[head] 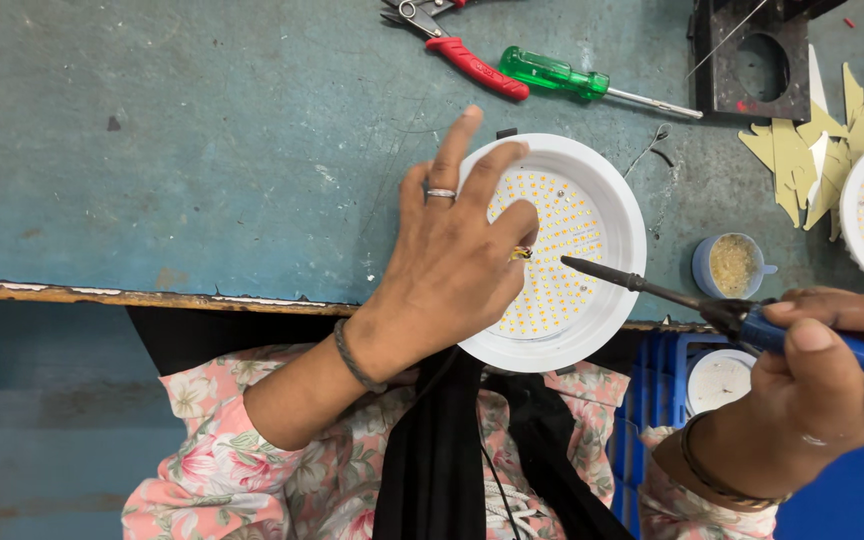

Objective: The person solders wires to an LED panel using a soldering iron and solder paste. They repeatedly apply solder to connection points on the panel, then attach and secure wires to the panel.

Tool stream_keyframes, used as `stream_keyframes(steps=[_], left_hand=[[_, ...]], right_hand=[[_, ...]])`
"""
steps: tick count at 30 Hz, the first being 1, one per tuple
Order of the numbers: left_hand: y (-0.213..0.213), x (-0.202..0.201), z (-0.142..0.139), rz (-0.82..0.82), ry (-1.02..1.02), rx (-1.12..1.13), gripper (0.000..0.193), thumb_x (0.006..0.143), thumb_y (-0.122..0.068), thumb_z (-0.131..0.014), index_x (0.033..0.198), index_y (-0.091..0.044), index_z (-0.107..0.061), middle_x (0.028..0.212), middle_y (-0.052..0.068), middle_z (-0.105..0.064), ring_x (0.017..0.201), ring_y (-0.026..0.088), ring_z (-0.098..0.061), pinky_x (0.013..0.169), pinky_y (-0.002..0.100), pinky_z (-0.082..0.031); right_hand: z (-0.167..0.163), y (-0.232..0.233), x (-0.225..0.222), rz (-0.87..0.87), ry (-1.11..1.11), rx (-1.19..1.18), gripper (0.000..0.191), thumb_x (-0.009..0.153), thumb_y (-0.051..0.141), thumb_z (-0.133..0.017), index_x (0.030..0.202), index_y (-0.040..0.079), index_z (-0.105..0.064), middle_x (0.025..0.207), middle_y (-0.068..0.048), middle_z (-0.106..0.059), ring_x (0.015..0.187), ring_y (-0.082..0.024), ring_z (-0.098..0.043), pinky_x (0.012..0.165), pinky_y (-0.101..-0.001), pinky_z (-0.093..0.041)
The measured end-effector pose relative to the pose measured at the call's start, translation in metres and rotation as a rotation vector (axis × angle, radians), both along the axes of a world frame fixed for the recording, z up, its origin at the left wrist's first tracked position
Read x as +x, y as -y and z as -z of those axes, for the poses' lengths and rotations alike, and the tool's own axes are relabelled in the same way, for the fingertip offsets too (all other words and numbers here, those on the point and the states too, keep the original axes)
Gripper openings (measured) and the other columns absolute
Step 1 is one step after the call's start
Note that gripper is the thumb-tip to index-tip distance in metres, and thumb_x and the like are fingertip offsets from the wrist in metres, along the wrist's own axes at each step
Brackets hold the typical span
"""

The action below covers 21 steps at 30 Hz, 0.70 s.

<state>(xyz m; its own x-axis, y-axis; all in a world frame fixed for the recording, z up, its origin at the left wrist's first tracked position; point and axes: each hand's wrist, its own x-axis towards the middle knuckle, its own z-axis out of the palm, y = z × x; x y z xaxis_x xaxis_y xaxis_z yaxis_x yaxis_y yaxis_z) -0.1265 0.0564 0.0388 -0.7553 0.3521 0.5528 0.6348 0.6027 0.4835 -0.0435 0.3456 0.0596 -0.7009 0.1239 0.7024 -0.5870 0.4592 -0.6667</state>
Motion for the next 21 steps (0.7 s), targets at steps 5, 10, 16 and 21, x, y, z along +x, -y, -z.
stream_keyframes(steps=[5,10,16,21], left_hand=[[-0.004,-0.001,-0.006,0.008,0.123,0.006,0.04,0.075,-0.02,-0.076,0.112,-0.013,-0.063,0.151,0.023,-0.038,0.142,0.055,-0.032,0.1,0.065,-0.033],[0.009,-0.008,-0.005,0.004,0.243,0.169,0.052,0.088,-0.022,-0.071,0.137,-0.01,-0.056,0.141,0.024,-0.053,0.122,0.047,-0.058,0.1,0.053,-0.049],[0.034,-0.017,-0.003,0.11,0.368,0.279,0.043,0.098,-0.013,-0.061,0.14,-0.005,-0.055,0.119,0.021,-0.072,0.111,0.042,-0.069,0.092,0.044,-0.057],[0.1,-0.008,0.011,0.174,0.434,0.323,0.044,0.094,-0.01,-0.063,0.137,0.0,-0.06,0.122,0.019,-0.073,0.108,0.033,-0.076,0.093,0.037,-0.058]], right_hand=[[0.007,-0.006,0.004,0.054,-0.042,-0.084,0.019,0.111,0.015,-0.058,0.114,-0.003,-0.052,0.098,-0.017,-0.06,0.069,-0.019,-0.05,0.065,-0.0272,-0.049],[0.038,-0.031,0.018,0.177,-0.128,-0.269,0.021,0.112,0.018,-0.055,0.113,-0.003,-0.054,0.101,-0.016,-0.058,0.069,-0.018,-0.046,0.064,-0.0263,-0.047],[0.105,-0.074,0.034,0.671,-0.228,0.253,0.023,0.115,0.017,-0.05,0.121,-0.005,-0.055,0.107,-0.017,-0.06,0.078,-0.023,-0.051,0.068,-0.0321,-0.052],[0.145,-0.065,0.026,0.507,-0.103,-0.197,0.026,0.115,0.02,-0.052,0.124,-0.004,-0.055,0.106,-0.016,-0.061,0.077,-0.023,-0.053,0.068,-0.0311,-0.052]])
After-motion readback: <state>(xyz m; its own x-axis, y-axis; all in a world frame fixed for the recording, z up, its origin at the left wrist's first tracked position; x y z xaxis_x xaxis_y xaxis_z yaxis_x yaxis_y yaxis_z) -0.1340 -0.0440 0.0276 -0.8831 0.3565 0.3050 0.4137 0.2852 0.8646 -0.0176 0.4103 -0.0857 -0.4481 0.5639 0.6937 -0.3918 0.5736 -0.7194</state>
